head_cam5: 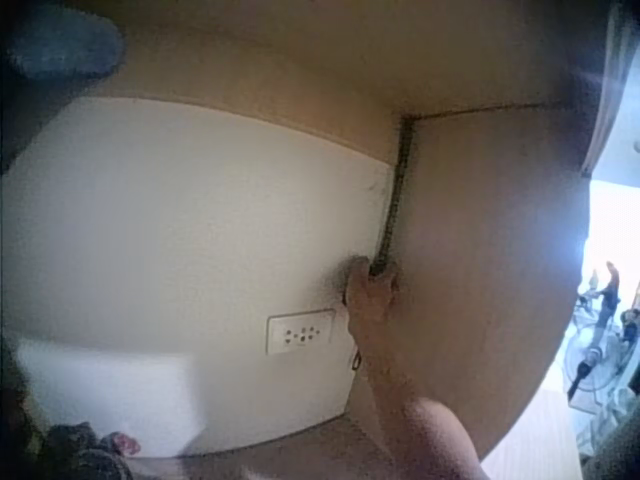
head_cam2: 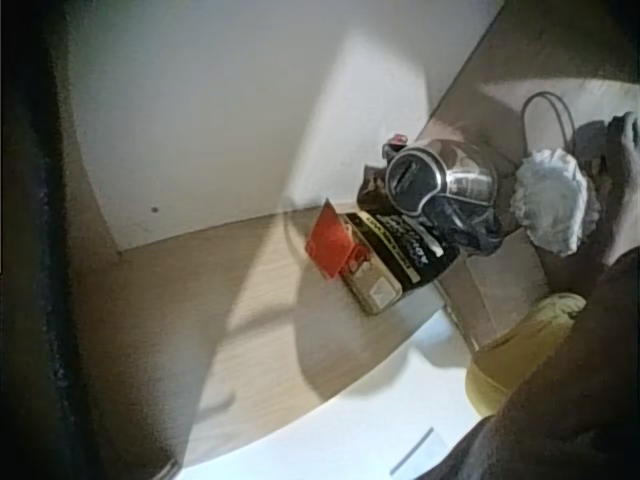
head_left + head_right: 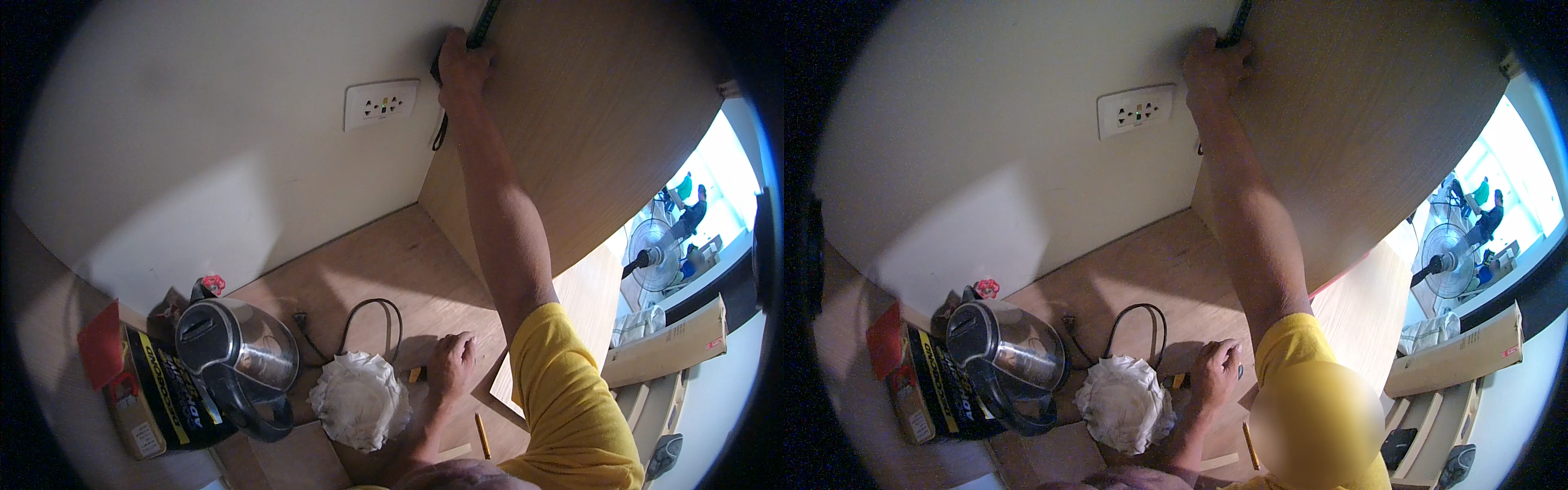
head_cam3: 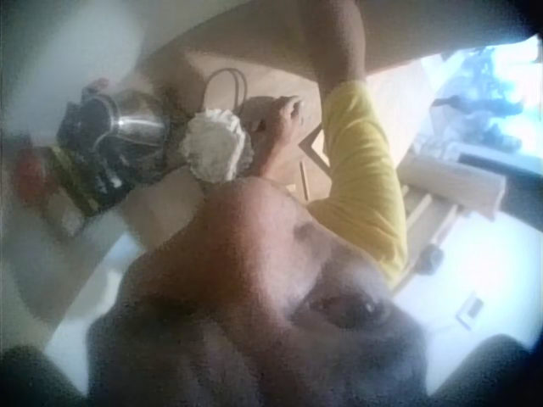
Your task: The person measures and marks a wooden board, then uses a utility knife to cut along the marked line. They lift and position the board against a wall, measure again, and continue marking and cutting to fit the board into a cabinet space.
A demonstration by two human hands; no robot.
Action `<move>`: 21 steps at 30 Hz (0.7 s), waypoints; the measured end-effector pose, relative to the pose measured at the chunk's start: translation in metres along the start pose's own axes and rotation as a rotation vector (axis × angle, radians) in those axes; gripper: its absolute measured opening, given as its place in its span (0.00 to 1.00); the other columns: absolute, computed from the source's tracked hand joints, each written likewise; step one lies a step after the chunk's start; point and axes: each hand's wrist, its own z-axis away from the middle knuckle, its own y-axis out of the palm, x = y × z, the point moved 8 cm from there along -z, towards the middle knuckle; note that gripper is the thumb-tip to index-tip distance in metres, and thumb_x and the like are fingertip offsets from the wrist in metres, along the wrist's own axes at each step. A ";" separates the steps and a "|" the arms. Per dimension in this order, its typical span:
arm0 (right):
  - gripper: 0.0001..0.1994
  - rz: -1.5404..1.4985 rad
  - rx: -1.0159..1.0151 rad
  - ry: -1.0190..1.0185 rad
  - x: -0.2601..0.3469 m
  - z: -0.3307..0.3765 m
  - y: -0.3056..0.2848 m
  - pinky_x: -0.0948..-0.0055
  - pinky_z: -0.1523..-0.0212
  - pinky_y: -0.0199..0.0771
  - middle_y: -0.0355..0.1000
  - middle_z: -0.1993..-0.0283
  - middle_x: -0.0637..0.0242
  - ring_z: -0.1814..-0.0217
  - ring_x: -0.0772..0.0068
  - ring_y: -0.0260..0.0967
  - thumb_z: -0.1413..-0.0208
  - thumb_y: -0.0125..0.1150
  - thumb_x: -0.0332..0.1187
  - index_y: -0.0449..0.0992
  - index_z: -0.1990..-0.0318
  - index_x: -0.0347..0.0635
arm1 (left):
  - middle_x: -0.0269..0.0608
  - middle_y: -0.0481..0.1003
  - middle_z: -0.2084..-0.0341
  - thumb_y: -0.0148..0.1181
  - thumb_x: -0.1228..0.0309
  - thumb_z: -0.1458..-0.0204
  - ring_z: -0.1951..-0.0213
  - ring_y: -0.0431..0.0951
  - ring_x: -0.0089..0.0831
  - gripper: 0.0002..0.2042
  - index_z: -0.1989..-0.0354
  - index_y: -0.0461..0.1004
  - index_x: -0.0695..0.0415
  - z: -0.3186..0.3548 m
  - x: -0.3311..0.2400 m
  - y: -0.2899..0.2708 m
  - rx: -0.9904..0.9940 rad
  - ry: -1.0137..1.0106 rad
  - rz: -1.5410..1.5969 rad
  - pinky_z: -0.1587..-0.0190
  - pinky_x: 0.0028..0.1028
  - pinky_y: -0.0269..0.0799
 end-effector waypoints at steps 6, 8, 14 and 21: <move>0.39 0.117 -0.022 -0.124 0.000 -0.010 0.006 0.45 0.32 0.61 0.52 0.29 0.45 0.27 0.47 0.54 0.37 0.52 0.53 0.44 0.29 0.40 | 0.48 0.81 0.66 0.63 0.69 0.41 0.62 0.81 0.48 0.06 0.61 0.79 0.59 0.001 -0.001 0.001 0.027 -0.020 -0.011 0.58 0.42 0.77; 0.39 -0.102 -0.022 -0.019 -0.004 -0.003 0.002 0.45 0.33 0.62 0.50 0.28 0.45 0.27 0.47 0.53 0.37 0.52 0.54 0.43 0.29 0.41 | 0.48 0.81 0.66 0.62 0.69 0.41 0.62 0.81 0.48 0.07 0.60 0.79 0.59 0.001 0.000 0.002 0.036 -0.029 -0.009 0.58 0.42 0.77; 0.41 -0.067 -0.005 0.052 0.002 0.006 -0.001 0.44 0.33 0.61 0.48 0.27 0.46 0.27 0.46 0.52 0.37 0.51 0.54 0.39 0.26 0.43 | 0.49 0.81 0.65 0.61 0.68 0.40 0.61 0.81 0.49 0.08 0.59 0.79 0.59 0.002 0.003 0.004 0.048 -0.052 0.004 0.57 0.42 0.77; 0.38 0.047 -0.002 -0.038 -0.003 -0.007 0.004 0.44 0.36 0.66 0.51 0.27 0.47 0.30 0.46 0.58 0.38 0.53 0.52 0.46 0.27 0.45 | 0.47 0.80 0.64 0.60 0.69 0.39 0.60 0.80 0.47 0.07 0.57 0.77 0.57 0.003 0.003 0.007 0.080 -0.023 -0.012 0.56 0.42 0.76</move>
